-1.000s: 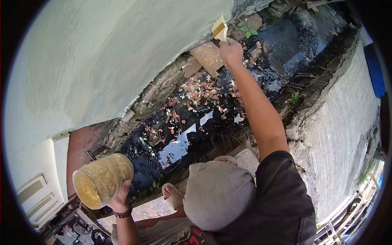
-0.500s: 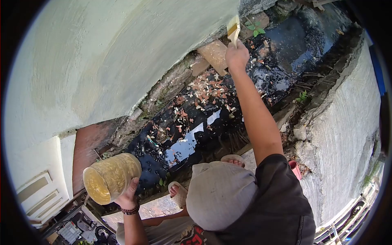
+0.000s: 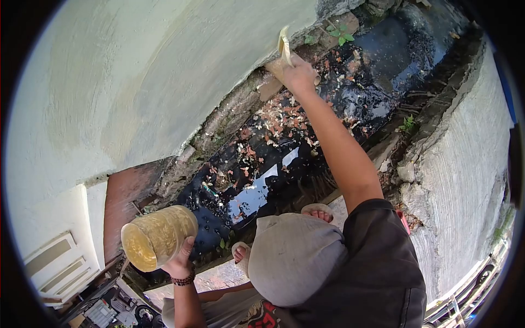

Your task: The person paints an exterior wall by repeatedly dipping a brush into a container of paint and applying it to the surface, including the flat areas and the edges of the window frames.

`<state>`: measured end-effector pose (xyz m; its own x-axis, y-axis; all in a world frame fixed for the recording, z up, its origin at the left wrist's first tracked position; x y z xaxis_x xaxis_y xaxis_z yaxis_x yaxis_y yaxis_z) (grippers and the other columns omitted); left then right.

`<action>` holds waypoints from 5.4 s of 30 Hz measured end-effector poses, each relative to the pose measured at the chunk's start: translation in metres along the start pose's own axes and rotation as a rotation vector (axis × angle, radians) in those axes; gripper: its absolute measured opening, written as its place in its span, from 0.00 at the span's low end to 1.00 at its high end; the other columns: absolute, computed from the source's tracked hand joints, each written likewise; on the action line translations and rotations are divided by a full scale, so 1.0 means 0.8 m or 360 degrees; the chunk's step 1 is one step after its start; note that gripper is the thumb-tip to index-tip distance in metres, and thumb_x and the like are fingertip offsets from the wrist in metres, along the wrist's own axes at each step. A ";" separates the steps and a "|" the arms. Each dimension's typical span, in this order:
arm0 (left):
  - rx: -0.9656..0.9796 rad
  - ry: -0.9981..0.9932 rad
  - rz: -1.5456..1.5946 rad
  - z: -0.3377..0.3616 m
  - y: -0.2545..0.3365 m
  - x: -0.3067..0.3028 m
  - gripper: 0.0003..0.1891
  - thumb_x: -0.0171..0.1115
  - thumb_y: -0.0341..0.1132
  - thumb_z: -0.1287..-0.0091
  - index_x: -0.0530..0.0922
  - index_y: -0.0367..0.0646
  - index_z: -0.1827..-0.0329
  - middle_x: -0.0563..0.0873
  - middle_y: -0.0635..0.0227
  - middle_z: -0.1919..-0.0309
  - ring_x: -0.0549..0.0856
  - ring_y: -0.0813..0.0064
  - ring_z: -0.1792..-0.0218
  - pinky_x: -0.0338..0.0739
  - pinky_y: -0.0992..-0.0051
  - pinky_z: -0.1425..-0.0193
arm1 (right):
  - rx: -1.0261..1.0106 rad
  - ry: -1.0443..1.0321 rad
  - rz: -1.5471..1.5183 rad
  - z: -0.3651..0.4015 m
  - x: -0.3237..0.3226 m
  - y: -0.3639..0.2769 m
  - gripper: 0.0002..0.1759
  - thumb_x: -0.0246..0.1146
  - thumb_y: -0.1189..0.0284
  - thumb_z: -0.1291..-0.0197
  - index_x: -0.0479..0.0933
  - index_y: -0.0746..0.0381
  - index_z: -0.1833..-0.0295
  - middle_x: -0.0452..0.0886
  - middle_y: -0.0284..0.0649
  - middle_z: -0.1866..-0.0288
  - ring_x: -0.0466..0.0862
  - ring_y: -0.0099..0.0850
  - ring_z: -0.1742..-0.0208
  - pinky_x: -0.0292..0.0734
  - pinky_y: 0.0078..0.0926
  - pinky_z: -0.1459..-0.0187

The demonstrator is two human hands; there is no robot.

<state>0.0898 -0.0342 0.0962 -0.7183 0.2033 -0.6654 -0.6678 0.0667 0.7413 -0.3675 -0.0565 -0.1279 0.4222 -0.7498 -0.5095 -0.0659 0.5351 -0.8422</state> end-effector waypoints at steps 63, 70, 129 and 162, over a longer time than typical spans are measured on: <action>-0.0003 -0.0163 0.0020 -0.010 -0.019 0.008 0.39 0.82 0.40 0.49 0.72 0.33 0.36 0.82 0.57 0.42 0.82 0.63 0.44 0.74 0.63 0.36 | 0.0942 -0.0547 -0.1420 0.198 0.117 -0.013 0.03 0.60 0.77 0.38 0.72 0.59 0.64 0.66 0.25 0.79 0.64 0.16 0.85 0.52 0.18 0.86; -0.0036 -0.0115 0.0072 -0.001 -0.021 0.001 0.40 0.83 0.40 0.50 0.72 0.33 0.37 0.83 0.58 0.44 0.82 0.64 0.45 0.74 0.63 0.35 | 0.0896 -0.0360 -0.1377 0.162 0.166 -0.023 0.04 0.60 0.78 0.40 0.72 0.59 0.66 0.65 0.26 0.79 0.65 0.18 0.84 0.55 0.20 0.85; 0.0077 -0.0052 0.0035 0.003 -0.053 -0.033 0.41 0.83 0.43 0.51 0.73 0.33 0.37 0.83 0.57 0.44 0.82 0.63 0.44 0.74 0.62 0.35 | 0.0107 -0.0383 -0.0774 0.173 0.155 -0.069 0.20 0.60 0.71 0.41 0.77 0.73 0.46 0.79 0.50 0.73 0.78 0.37 0.70 0.73 0.34 0.64; 0.0413 0.1349 0.0894 -0.054 0.000 -0.272 0.33 0.78 0.22 0.58 0.75 0.32 0.45 0.85 0.62 0.52 0.85 0.68 0.53 0.80 0.68 0.45 | -0.0411 -0.3646 -0.1069 0.369 -0.041 -0.533 0.41 0.75 0.64 0.47 0.66 0.71 0.32 0.73 0.34 0.56 0.75 0.22 0.59 0.72 0.19 0.59</action>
<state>0.2378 -0.1207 0.2369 -0.8803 -0.4742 0.0110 -0.2059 0.4028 0.8918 -0.0862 -0.1453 0.3002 0.3263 0.8039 0.4973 0.4532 0.3287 -0.8286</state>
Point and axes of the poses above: each hand's wrist, its own z-axis away from the middle knuckle, its own x-axis out of the palm, y = z × x, the point moved 2 cm from there along -z, towards the middle knuckle
